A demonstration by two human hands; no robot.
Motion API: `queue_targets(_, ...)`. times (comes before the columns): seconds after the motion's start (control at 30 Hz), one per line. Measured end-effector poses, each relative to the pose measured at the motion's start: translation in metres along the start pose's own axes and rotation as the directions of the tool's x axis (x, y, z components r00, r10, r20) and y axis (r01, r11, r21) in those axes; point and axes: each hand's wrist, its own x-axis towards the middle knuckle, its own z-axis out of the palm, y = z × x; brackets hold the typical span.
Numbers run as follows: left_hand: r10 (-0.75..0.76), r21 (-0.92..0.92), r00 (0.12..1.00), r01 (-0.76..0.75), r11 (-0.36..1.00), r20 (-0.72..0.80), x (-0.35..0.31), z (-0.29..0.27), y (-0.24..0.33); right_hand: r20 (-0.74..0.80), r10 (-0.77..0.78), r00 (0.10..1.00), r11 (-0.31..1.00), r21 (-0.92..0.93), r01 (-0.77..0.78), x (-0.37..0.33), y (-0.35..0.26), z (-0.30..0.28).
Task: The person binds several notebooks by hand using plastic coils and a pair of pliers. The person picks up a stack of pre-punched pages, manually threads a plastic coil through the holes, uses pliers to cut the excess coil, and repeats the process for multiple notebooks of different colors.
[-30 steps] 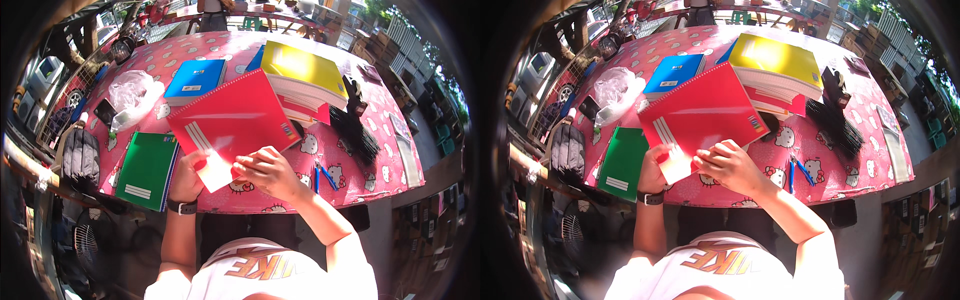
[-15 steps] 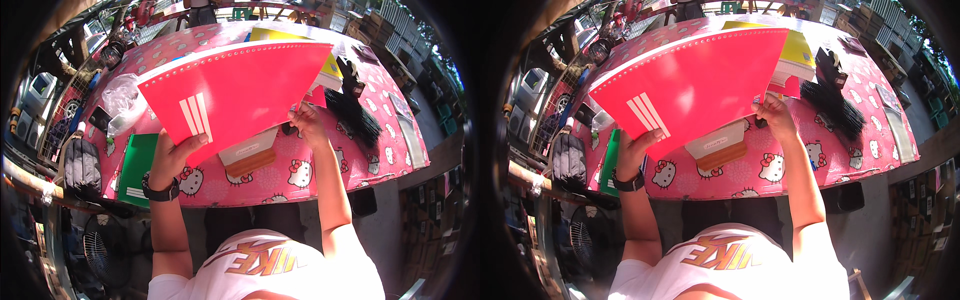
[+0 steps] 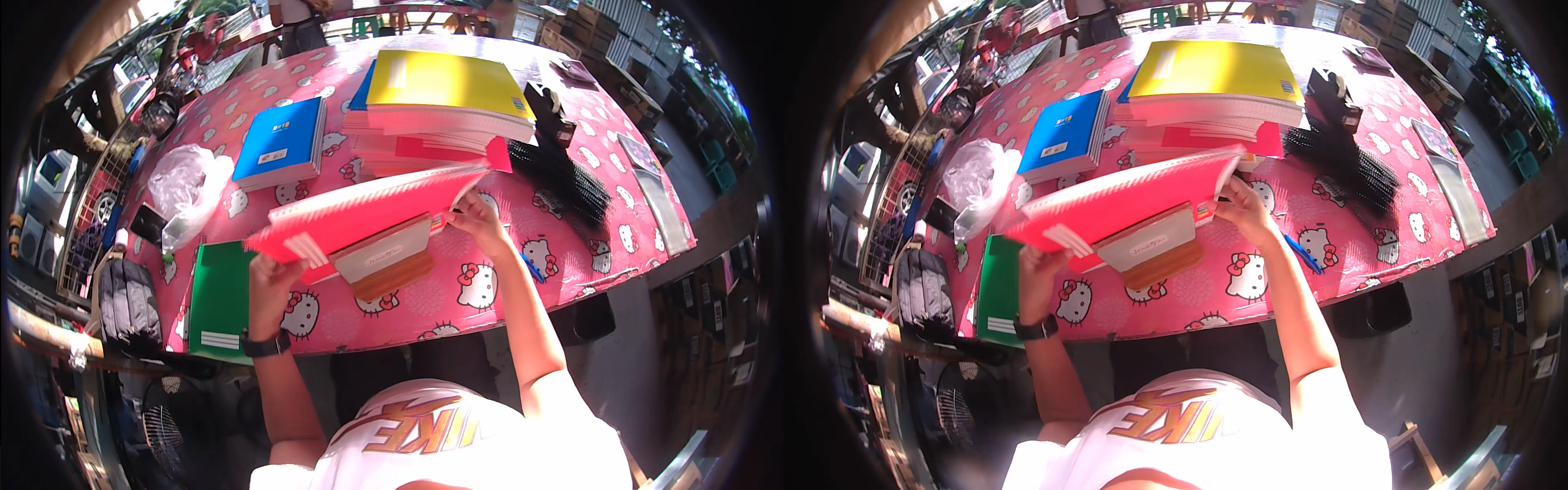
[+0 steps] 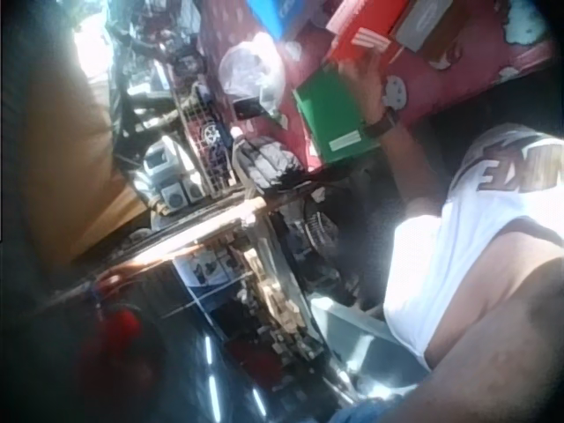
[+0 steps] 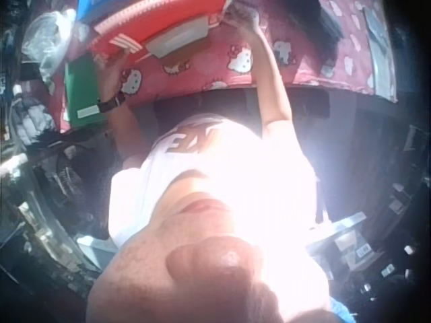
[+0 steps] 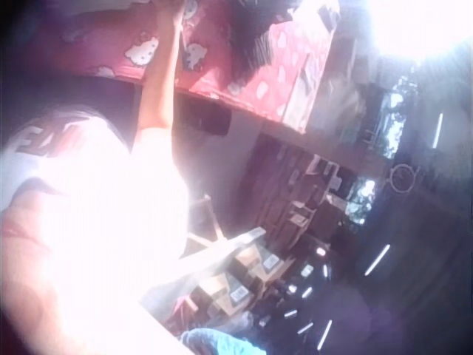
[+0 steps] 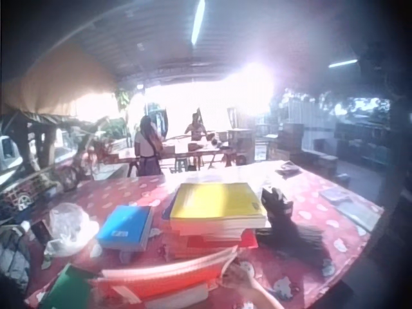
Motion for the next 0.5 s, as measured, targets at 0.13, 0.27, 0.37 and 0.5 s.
queue_targets(0.13,-0.226,-0.076,0.959,0.216,0.973,-0.172,-0.015,-0.012,-0.053,0.098,0.052,0.994,0.986,-0.163,-0.036,-0.029,0.027,0.010)
queue_targets(0.27,0.125,0.191,0.942,-0.067,0.979,-0.312,-0.002,-0.003,-0.026,0.104,-0.037,0.994,0.998,-0.053,0.043,-0.044,-0.023,0.046)
queue_targets(0.37,0.031,-0.546,0.960,-0.184,0.817,-0.277,0.023,0.011,0.012,-0.028,-0.198,0.980,0.970,0.136,0.200,-0.035,-0.051,0.077)
queue_targets(0.5,-0.110,-0.473,0.858,-0.167,0.865,-0.503,0.036,0.001,0.009,0.057,-0.218,0.974,0.975,-0.034,0.220,-0.023,-0.050,0.075)
